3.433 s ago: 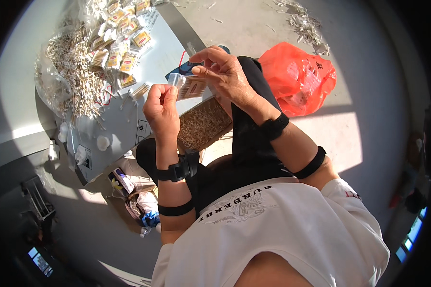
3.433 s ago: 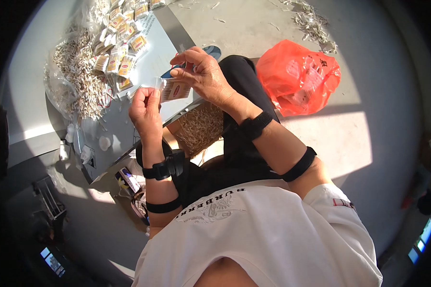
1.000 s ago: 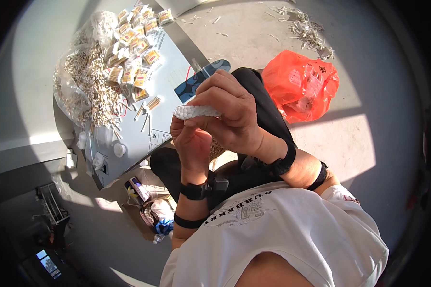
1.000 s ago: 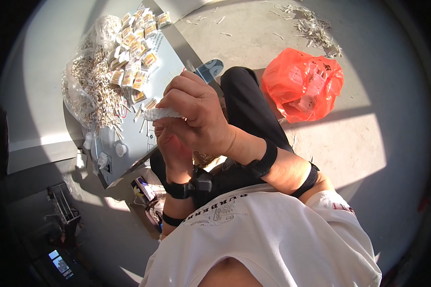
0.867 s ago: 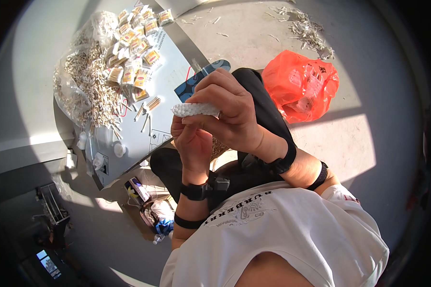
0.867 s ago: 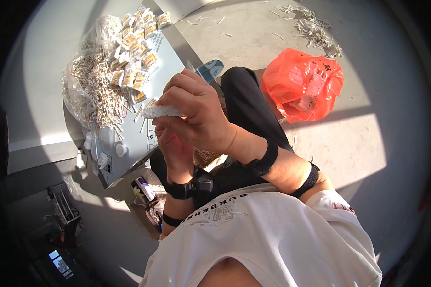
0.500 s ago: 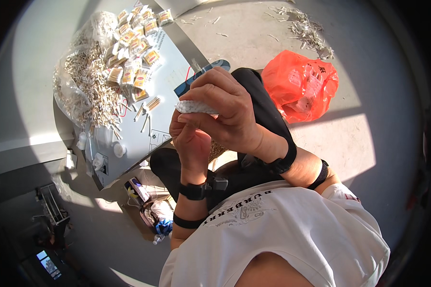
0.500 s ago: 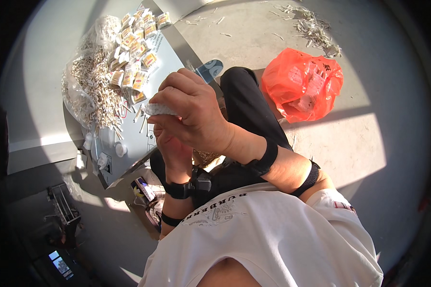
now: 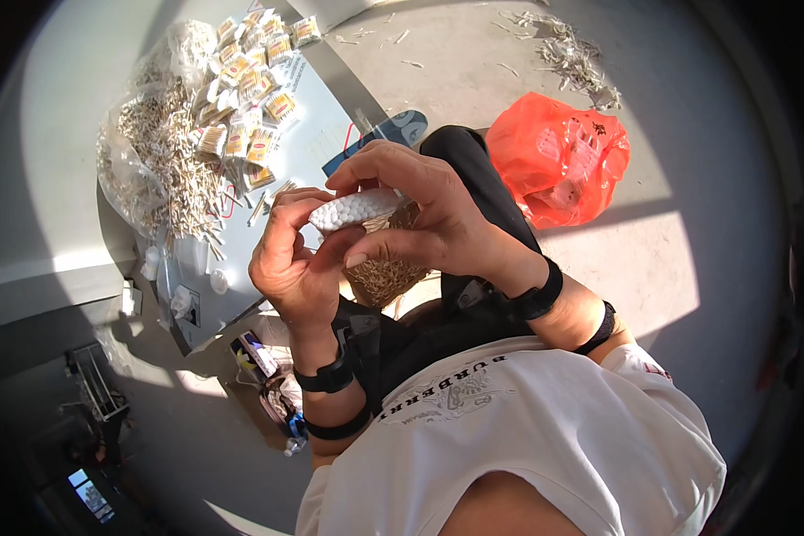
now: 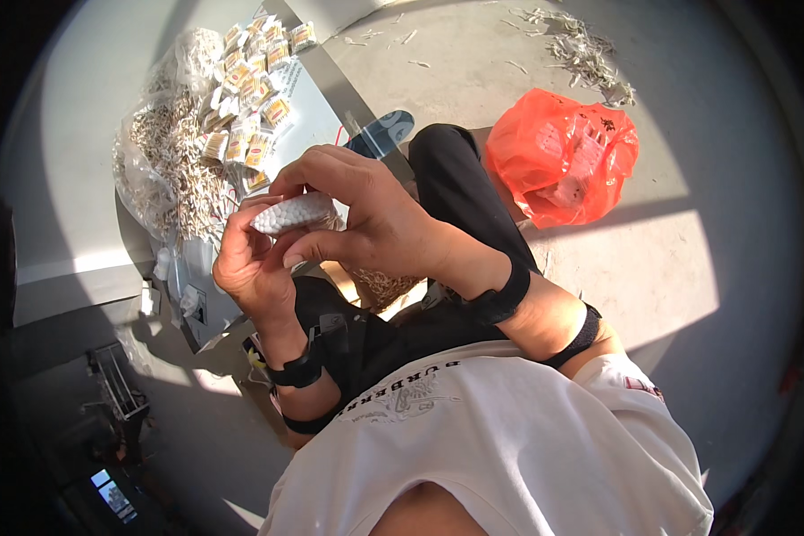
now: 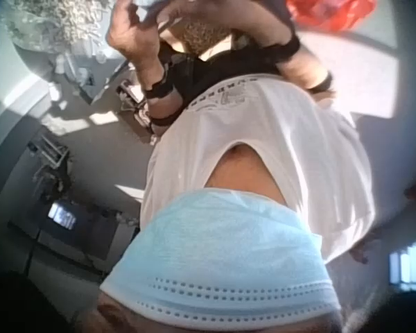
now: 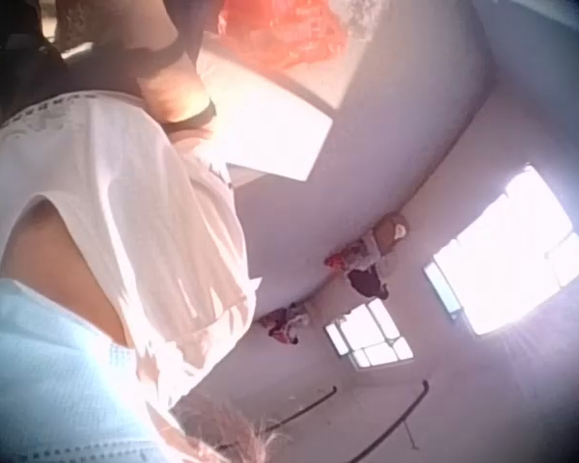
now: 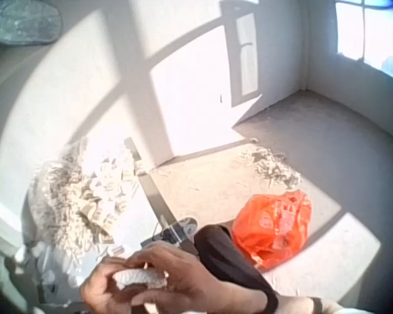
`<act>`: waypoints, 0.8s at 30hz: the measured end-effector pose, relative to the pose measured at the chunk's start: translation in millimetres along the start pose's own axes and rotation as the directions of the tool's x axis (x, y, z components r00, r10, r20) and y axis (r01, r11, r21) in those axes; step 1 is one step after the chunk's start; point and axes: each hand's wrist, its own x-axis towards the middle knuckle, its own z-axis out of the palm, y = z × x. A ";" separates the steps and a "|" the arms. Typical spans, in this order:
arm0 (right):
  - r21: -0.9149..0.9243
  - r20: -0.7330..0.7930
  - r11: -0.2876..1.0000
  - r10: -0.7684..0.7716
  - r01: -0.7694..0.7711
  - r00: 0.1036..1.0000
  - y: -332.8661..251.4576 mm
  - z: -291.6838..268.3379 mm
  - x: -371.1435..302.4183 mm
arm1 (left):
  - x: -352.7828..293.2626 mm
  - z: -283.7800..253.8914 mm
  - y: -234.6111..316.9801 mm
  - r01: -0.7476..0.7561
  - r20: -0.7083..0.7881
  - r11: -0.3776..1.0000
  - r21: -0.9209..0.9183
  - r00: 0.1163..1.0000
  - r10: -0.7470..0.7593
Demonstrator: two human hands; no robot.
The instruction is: Packing bundles of cotton swabs into small plastic bags.
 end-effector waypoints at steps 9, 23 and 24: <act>-0.165 0.037 0.986 0.011 -0.004 0.999 0.4 -14.6 -11.1 | 7.2 -3.2 9.2 -0.291 0.131 0.913 0.285 0.956 0.264; -0.238 0.076 0.968 -0.064 0.081 0.995 -2.9 -16.6 -13.9 | 8.6 1.8 28.6 -0.431 0.277 0.745 0.509 0.901 0.333; -0.273 0.073 0.953 -0.116 0.132 0.991 -2.9 -16.3 -13.3 | 8.2 1.8 28.2 -0.448 0.285 0.720 0.529 0.894 0.347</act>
